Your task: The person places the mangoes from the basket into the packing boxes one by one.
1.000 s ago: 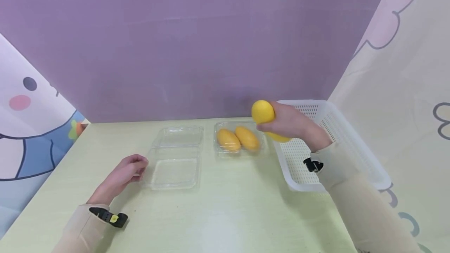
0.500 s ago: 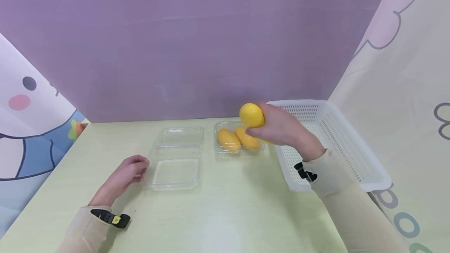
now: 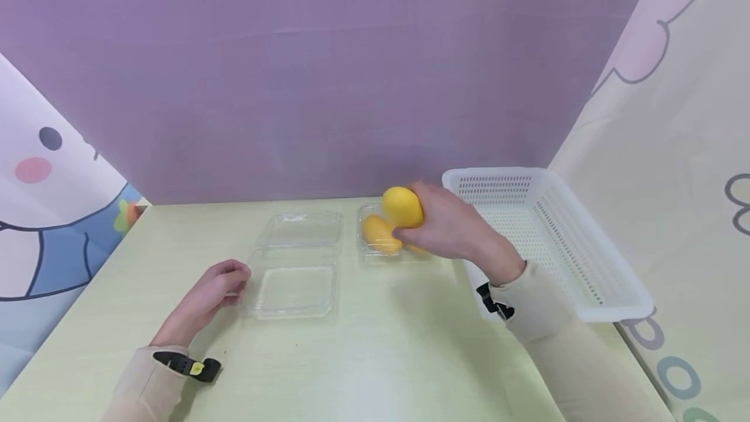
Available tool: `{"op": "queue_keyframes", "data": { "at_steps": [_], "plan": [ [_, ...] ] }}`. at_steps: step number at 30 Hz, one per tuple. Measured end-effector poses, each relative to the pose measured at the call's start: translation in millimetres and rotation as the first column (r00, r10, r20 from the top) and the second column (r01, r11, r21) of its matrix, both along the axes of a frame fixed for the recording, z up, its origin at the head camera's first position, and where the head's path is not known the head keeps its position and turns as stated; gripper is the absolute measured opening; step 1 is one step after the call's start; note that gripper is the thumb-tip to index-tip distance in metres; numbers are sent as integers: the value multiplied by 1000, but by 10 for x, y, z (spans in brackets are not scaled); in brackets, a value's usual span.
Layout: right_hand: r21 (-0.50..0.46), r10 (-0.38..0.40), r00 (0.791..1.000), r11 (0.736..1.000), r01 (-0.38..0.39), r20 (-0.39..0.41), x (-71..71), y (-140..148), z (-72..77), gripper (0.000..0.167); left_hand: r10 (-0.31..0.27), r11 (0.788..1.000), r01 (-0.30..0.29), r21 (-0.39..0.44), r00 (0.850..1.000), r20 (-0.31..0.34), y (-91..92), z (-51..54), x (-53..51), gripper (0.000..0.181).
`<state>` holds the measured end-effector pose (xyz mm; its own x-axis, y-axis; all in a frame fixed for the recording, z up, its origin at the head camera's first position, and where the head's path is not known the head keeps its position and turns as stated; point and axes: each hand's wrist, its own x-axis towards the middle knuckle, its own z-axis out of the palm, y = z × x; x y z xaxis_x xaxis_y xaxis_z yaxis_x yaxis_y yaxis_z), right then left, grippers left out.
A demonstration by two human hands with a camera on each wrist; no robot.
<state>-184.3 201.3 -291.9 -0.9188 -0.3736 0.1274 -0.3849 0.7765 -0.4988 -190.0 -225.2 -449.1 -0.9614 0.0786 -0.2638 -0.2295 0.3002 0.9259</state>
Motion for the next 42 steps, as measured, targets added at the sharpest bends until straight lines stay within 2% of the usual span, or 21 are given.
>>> {"op": "queue_keyframes", "data": {
  "at_steps": [11,19,28,35,42],
  "plan": [
    [2,12,1000,1000,-12,0,60,-189,-82,54,-1,1000,1,12,1000,-5,33,13,9,27],
    [13,43,998,999,-42,-52,82,-349,-146,54,-5,1000,5,20,1000,-8,33,9,19,26],
    [9,111,985,994,-111,-136,72,-553,-175,52,-6,999,7,37,1000,-10,31,10,25,27],
    [39,115,989,993,-111,-98,96,-709,-201,58,-1,999,1,49,1000,-1,33,-11,15,26],
    [85,132,986,989,-124,-102,110,-890,-252,61,-4,999,4,43,1000,-6,24,-18,16,26]
  ]
}}
